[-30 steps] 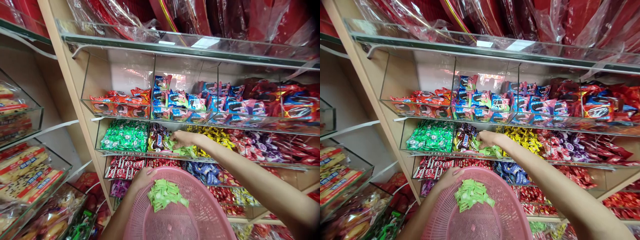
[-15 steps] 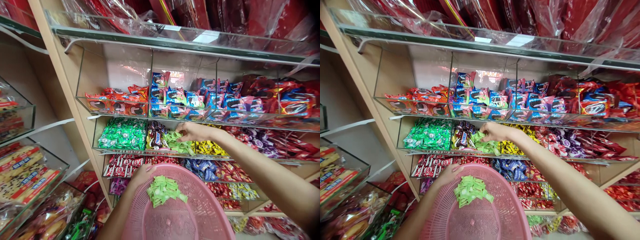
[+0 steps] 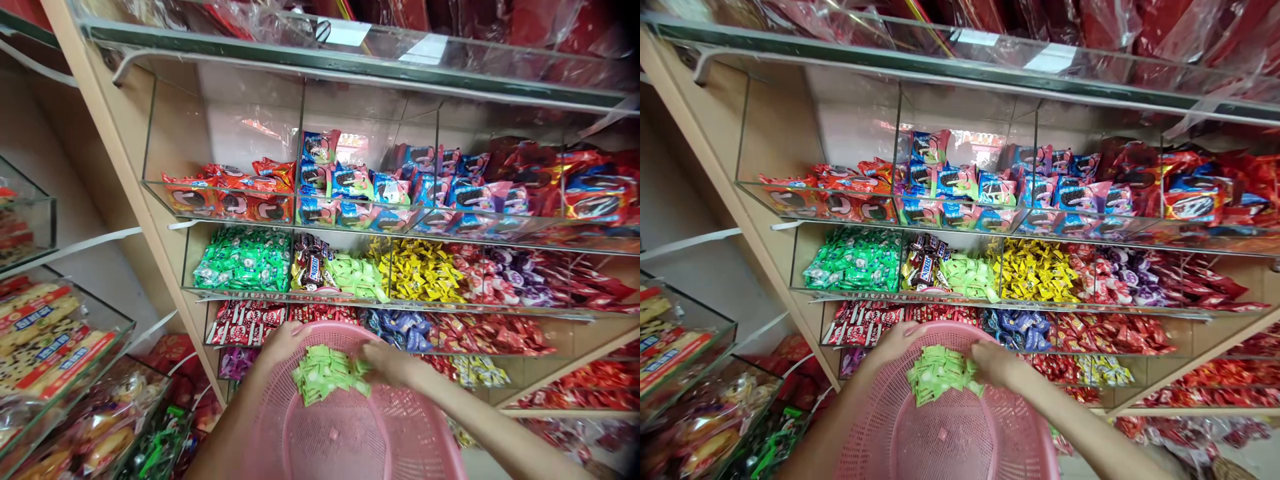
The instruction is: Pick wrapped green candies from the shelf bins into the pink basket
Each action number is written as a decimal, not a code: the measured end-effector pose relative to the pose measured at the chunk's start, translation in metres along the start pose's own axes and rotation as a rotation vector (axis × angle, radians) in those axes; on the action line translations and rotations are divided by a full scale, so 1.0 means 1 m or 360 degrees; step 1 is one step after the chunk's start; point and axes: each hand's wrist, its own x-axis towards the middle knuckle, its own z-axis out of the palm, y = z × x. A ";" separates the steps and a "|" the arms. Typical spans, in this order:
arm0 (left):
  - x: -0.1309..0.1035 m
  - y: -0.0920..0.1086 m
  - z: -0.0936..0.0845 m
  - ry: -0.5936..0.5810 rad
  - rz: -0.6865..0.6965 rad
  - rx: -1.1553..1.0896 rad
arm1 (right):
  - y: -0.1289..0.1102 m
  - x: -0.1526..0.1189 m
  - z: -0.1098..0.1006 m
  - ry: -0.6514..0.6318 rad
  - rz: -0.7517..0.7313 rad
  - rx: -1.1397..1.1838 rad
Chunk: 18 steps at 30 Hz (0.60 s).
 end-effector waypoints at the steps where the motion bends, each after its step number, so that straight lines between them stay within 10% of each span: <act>1: 0.000 0.000 0.000 -0.0008 -0.0012 0.0033 | -0.002 0.004 0.009 -0.0013 0.0102 -0.0117; 18: -0.004 -0.005 0.005 -0.0038 -0.0066 0.0138 | -0.024 0.023 0.061 -0.0189 0.0301 -0.0344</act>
